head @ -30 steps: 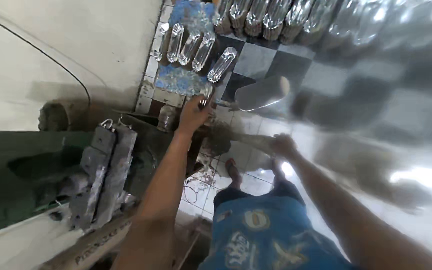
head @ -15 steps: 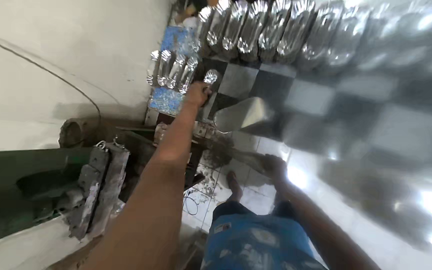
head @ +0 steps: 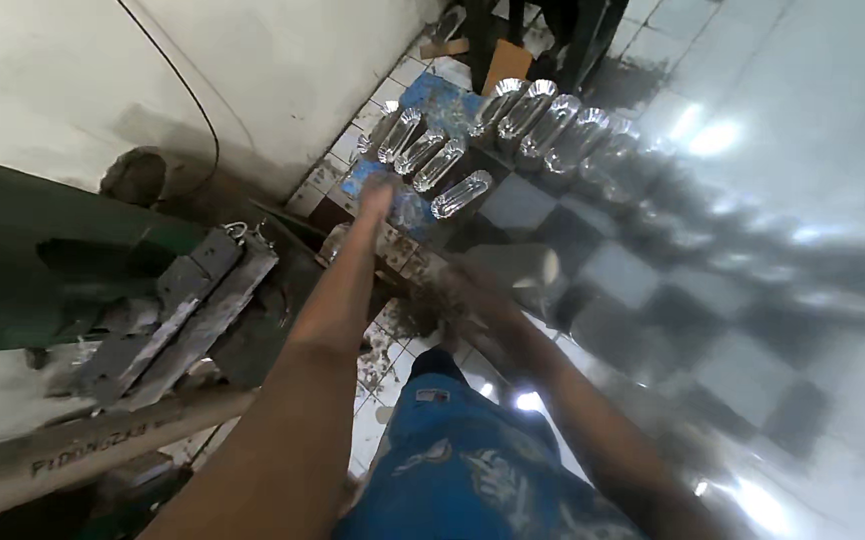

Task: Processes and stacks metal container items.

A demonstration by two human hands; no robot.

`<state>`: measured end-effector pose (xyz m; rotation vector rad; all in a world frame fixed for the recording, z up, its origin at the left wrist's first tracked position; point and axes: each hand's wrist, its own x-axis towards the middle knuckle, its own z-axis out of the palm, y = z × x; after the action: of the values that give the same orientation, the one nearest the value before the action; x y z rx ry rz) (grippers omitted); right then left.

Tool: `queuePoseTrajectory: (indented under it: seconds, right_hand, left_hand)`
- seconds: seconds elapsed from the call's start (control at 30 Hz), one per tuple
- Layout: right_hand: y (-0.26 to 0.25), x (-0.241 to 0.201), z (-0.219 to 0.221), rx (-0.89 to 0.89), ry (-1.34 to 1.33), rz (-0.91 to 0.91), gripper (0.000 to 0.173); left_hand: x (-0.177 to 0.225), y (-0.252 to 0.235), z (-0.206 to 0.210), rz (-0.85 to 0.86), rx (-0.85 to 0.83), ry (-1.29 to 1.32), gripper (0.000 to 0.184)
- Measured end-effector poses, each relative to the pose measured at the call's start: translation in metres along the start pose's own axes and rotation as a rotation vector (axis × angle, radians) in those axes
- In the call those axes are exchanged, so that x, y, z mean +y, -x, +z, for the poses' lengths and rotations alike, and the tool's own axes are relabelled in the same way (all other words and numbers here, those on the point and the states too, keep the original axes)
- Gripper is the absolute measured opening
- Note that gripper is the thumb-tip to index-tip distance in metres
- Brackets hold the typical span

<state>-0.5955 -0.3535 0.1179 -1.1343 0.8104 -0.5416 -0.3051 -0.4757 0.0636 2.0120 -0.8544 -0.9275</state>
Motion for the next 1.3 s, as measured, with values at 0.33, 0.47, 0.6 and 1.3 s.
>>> queuePoseTrajectory:
  seconds: [0.33,0.47,0.6,1.3]
  right_hand:
    - [-0.231,0.028,0.010,0.768,-0.197,0.558,0.095]
    - [-0.270,0.045,0.016,0.928,-0.094,0.600,0.091]
    - [-0.276,0.042,0.019,0.991,-0.035,0.615,0.081]
    - [-0.298,0.000,0.046,0.777,0.140,0.449,0.071]
  left_hand:
    - [-0.026,-0.177,-0.051,-0.262,0.146,0.298,0.103]
    - [-0.032,-0.217,-0.047,-0.234,0.016,0.160,0.083]
    - [-0.050,-0.237,-0.050,-0.200,-0.035,0.094,0.058]
    - [-0.029,-0.117,-0.001,-0.078,-0.176,0.101,0.052]
